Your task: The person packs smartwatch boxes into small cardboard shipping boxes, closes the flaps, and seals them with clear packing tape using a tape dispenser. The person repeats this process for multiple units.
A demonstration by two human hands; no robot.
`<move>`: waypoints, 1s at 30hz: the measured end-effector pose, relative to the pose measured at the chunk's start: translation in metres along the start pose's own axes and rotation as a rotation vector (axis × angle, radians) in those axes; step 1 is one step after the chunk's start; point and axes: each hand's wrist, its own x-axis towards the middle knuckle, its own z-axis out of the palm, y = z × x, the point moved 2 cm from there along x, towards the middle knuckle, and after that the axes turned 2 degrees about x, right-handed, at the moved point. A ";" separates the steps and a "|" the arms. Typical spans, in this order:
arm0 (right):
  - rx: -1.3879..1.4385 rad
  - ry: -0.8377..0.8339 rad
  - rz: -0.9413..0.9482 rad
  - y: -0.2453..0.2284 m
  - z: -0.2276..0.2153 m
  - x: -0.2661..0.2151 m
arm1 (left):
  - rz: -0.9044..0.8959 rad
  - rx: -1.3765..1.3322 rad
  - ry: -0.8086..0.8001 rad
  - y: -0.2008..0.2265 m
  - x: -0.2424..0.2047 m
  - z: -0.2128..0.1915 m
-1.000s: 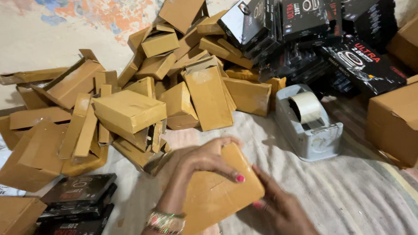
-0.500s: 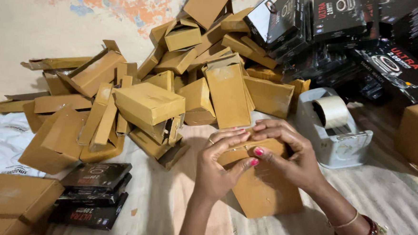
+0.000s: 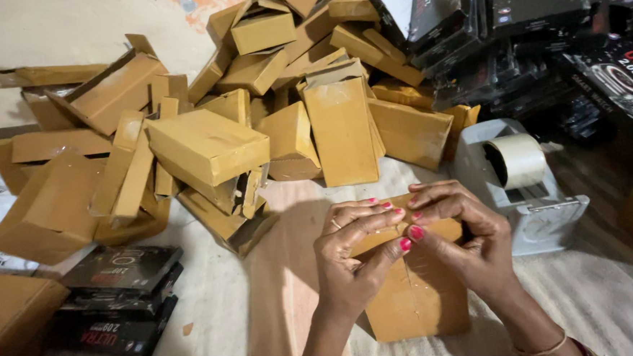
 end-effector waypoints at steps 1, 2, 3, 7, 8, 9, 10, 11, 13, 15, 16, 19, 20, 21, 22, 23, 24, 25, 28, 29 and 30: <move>0.006 0.005 0.017 0.000 0.001 0.001 | 0.001 -0.001 0.002 0.000 0.000 0.000; 0.008 0.013 0.034 -0.001 0.002 0.001 | 0.004 -0.006 0.000 0.000 -0.001 0.001; 0.010 0.022 0.051 -0.002 0.002 0.001 | 0.001 -0.005 0.008 0.000 -0.001 0.001; 0.041 -0.029 0.035 -0.009 -0.001 0.002 | 0.006 0.006 0.026 0.002 0.002 0.001; 0.098 -0.040 0.086 -0.011 -0.005 -0.003 | 0.000 0.014 0.024 0.003 0.001 -0.001; 0.155 -0.051 0.136 -0.013 -0.010 -0.008 | 0.008 0.024 0.024 0.004 0.001 -0.002; 0.091 0.015 0.161 -0.014 -0.021 -0.013 | 0.013 0.036 0.030 0.004 -0.001 -0.003; 0.027 0.081 0.186 -0.015 -0.036 -0.019 | 0.019 0.049 0.035 0.004 -0.003 -0.004; -0.464 0.313 0.410 -0.013 -0.074 -0.031 | 0.003 0.010 0.026 0.005 -0.005 -0.006; -0.983 0.267 0.381 -0.006 -0.108 -0.030 | -0.003 -0.006 0.030 0.006 -0.005 -0.005; -1.243 0.239 0.370 0.001 -0.121 -0.030 | -0.006 -0.001 0.033 0.006 -0.005 -0.004; -1.260 0.079 0.560 0.030 -0.147 -0.024 | -0.007 -0.002 0.042 0.003 -0.004 -0.002; -1.169 0.077 0.700 0.040 -0.152 -0.024 | -0.010 0.001 0.046 0.003 -0.005 -0.003; -1.073 0.074 0.837 0.048 -0.156 -0.024 | -0.006 0.002 0.047 0.002 -0.006 -0.003; -0.970 0.066 0.964 0.055 -0.157 -0.023 | 0.000 0.007 0.053 0.002 -0.006 -0.003; -0.837 0.165 0.992 0.060 -0.160 -0.022 | 0.007 0.012 0.060 0.003 -0.006 -0.004; -0.700 0.263 1.017 0.063 -0.161 -0.025 | 0.009 0.005 0.060 0.003 -0.006 -0.004; -0.560 0.358 1.039 0.067 -0.163 -0.029 | 0.011 -0.003 0.061 0.003 -0.006 -0.005; -0.166 0.455 0.648 0.077 -0.162 -0.040 | -0.022 -0.015 0.063 0.003 -0.008 -0.004; -0.038 0.514 0.565 0.079 -0.163 -0.046 | -0.035 -0.017 0.067 0.002 -0.007 -0.005; 0.090 0.567 0.479 0.080 -0.164 -0.054 | -0.036 -0.021 0.068 0.002 -0.007 -0.005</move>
